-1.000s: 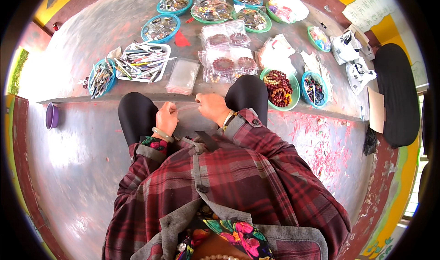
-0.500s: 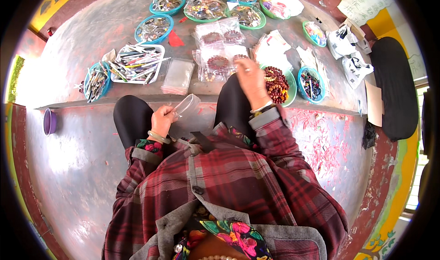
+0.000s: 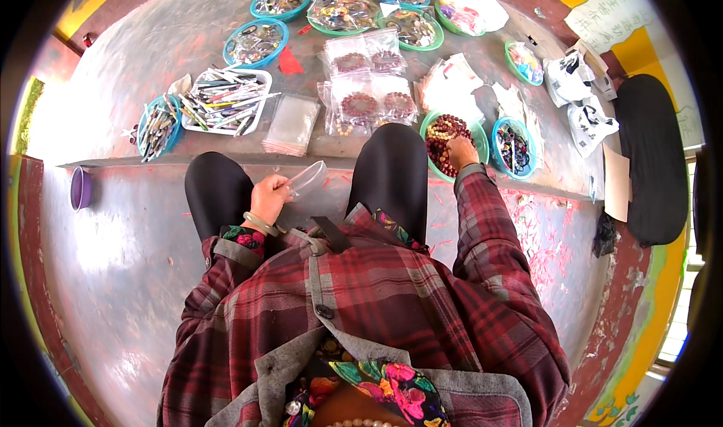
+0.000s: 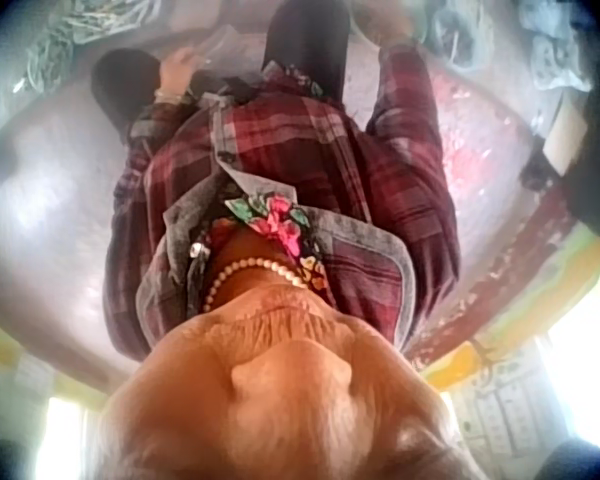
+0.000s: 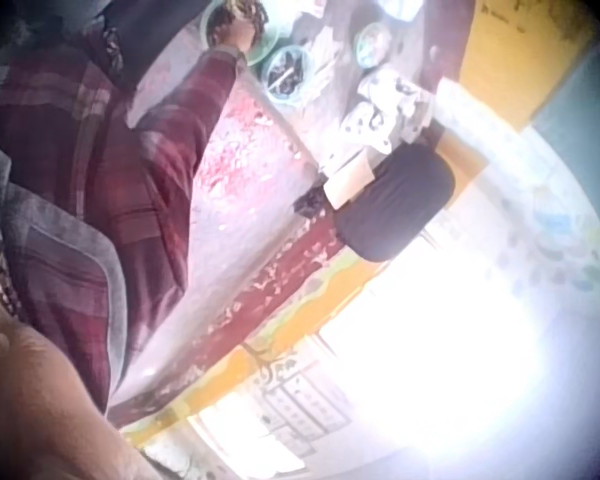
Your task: The person sits on the floor and repeatedly picks up strings of red beads, places them into small clear plastic bags, and sets the filled bags down on the floor. The workspace is surrounded by bowls of beads and other craft supplies.
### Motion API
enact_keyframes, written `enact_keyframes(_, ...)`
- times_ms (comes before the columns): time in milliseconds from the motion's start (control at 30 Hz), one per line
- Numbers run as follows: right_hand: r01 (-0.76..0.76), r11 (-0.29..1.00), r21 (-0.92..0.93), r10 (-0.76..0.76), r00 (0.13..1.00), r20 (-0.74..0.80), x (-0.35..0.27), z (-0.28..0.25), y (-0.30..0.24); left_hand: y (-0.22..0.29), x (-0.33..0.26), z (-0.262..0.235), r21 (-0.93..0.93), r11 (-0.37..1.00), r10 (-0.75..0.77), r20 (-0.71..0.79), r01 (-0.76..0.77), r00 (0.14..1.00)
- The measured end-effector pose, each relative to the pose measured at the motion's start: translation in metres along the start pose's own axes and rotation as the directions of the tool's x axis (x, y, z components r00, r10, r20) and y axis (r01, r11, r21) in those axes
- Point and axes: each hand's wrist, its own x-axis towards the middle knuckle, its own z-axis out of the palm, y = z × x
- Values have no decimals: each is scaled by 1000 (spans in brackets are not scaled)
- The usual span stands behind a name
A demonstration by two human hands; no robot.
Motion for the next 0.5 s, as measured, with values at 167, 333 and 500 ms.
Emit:
enact_keyframes(167,22,998,-67,-26,998,-51,-4,-2,1,-5,-1,-4,14,1000,10,0,-10,1000)
enact_keyframes(333,-149,963,225,161,986,-38,3,-13,30,-4,-1,-3,28,998,49,7,-49,999)
enact_keyframes(500,-116,825,554,199,975,-93,3,-36,51,-5,0,-1,10,998,62,-4,-62,998)
